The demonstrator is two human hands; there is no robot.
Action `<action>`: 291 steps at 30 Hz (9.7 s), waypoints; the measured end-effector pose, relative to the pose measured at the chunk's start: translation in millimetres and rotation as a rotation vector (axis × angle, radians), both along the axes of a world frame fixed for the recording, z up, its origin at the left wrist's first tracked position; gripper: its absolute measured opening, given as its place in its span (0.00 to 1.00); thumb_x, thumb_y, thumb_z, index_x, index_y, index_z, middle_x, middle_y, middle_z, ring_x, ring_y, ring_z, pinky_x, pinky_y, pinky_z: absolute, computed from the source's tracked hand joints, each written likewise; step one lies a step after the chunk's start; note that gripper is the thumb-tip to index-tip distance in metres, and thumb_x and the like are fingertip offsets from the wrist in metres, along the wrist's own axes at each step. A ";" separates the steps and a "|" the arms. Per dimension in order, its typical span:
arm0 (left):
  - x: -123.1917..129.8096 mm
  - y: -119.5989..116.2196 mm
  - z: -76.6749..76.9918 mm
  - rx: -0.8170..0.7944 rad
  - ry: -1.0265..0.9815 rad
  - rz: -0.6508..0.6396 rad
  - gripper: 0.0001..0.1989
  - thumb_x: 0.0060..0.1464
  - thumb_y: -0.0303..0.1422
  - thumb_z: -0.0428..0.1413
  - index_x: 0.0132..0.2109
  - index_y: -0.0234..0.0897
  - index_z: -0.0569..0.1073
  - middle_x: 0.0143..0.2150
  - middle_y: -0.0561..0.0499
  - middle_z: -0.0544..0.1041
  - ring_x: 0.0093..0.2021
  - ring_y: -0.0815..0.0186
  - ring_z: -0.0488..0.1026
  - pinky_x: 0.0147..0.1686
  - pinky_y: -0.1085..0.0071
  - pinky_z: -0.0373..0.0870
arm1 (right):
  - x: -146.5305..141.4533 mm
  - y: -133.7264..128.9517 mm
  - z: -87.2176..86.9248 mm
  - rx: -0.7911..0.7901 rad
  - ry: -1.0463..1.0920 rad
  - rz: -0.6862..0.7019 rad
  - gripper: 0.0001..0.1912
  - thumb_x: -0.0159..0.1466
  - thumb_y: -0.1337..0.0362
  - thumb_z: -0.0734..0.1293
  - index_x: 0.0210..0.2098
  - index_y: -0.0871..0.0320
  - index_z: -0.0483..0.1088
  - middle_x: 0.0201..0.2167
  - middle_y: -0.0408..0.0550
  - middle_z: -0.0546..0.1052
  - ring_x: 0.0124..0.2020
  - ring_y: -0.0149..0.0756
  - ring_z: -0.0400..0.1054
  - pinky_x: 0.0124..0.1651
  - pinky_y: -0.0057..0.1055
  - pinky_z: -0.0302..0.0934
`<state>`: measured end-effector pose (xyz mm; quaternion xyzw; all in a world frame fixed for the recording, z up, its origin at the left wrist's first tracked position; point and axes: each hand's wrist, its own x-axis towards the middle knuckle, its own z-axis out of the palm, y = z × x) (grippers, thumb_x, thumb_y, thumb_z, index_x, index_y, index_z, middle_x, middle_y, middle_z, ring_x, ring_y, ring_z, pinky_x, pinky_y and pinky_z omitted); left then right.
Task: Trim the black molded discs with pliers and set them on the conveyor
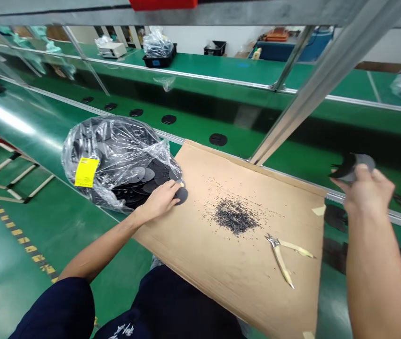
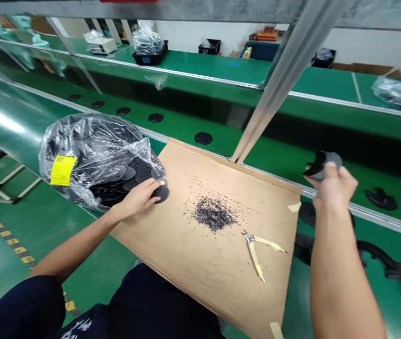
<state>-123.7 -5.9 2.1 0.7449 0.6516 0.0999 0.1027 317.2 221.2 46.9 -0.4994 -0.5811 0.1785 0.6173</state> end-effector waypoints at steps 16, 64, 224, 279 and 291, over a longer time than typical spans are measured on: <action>123.8 30.3 7.0 0.462 -0.884 -0.337 0.06 0.61 0.24 0.57 0.43 0.36 0.78 0.43 0.47 0.77 0.45 0.66 0.77 0.44 0.68 0.77 | -101.1 -200.4 -35.1 -0.854 0.803 0.653 0.17 0.66 0.48 0.68 0.46 0.52 0.76 0.42 0.48 0.82 0.38 0.39 0.79 0.34 0.32 0.75; 135.6 13.6 -11.9 0.342 -0.922 -0.392 0.10 0.61 0.32 0.63 0.49 0.36 0.78 0.38 0.47 0.80 0.38 0.67 0.78 0.38 0.71 0.76 | -113.3 -226.4 -50.1 -0.532 0.327 0.498 0.09 0.59 0.56 0.77 0.34 0.52 0.78 0.43 0.48 0.79 0.47 0.39 0.73 0.51 0.38 0.69; 117.9 13.4 -11.6 -0.098 -1.260 -0.185 0.15 0.46 0.41 0.72 0.38 0.36 0.85 0.34 0.44 0.83 0.34 0.63 0.79 0.36 0.67 0.76 | -80.8 -220.4 -39.9 0.025 -0.729 0.477 0.28 0.66 0.64 0.72 0.65 0.54 0.66 0.40 0.53 0.80 0.37 0.41 0.72 0.39 0.38 0.70; 112.2 17.6 -15.0 0.121 -1.058 -0.465 0.11 0.59 0.33 0.64 0.49 0.35 0.82 0.40 0.42 0.83 0.39 0.66 0.81 0.39 0.71 0.79 | -71.3 -217.7 -29.9 -0.076 -0.465 0.499 0.20 0.64 0.65 0.72 0.56 0.55 0.71 0.45 0.54 0.79 0.45 0.44 0.74 0.44 0.43 0.70; 114.3 17.4 -14.2 0.124 -1.117 -0.537 0.12 0.61 0.33 0.63 0.51 0.39 0.82 0.39 0.43 0.84 0.37 0.66 0.80 0.35 0.71 0.77 | -66.6 -216.1 -36.7 -0.024 -0.559 0.591 0.28 0.64 0.64 0.74 0.61 0.54 0.67 0.48 0.55 0.79 0.44 0.43 0.75 0.43 0.41 0.72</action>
